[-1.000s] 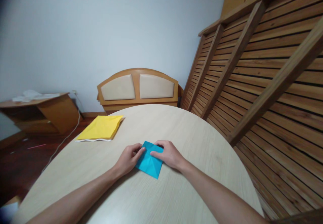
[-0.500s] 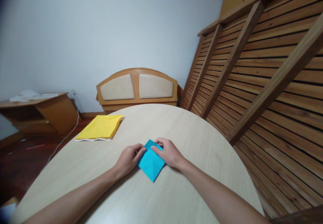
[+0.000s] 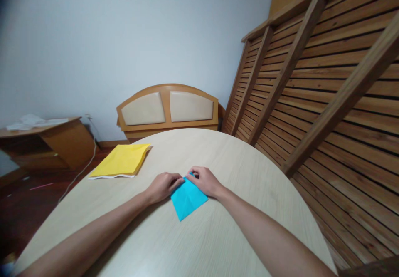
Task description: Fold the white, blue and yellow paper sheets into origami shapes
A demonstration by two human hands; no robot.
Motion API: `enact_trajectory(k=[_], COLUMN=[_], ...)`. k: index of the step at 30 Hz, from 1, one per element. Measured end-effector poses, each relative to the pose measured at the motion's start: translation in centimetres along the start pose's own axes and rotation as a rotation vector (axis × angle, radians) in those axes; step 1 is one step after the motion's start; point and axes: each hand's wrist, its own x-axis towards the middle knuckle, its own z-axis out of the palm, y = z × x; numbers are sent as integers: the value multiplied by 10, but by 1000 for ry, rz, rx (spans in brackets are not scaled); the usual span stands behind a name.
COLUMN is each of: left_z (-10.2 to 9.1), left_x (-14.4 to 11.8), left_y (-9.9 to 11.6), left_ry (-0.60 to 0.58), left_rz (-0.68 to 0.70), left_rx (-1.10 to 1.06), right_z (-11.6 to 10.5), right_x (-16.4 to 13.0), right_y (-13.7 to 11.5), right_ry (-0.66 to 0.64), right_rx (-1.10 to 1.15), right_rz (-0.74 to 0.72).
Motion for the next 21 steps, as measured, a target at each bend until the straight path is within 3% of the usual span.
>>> enact_trajectory(k=[7, 10, 13, 17, 21], left_z=[-5, -6, 1, 14, 15], left_x=[-9, -16, -21, -24, -24], left_y=[-4, -2, 5, 14, 13], left_ry=[23, 156, 236, 83, -4], left_rz=[-38, -20, 90, 135, 165], left_rx=[148, 201, 147, 89, 98], right_z=[-2, -5, -5, -4, -2], right_x=[-7, -8, -8, -7, -14], right_y=[7, 14, 22, 21, 5], right_ry=[103, 181, 214, 243, 173], right_rx=[-140, -246, -329, -480, -532], right_rz=[32, 35, 53, 44, -109])
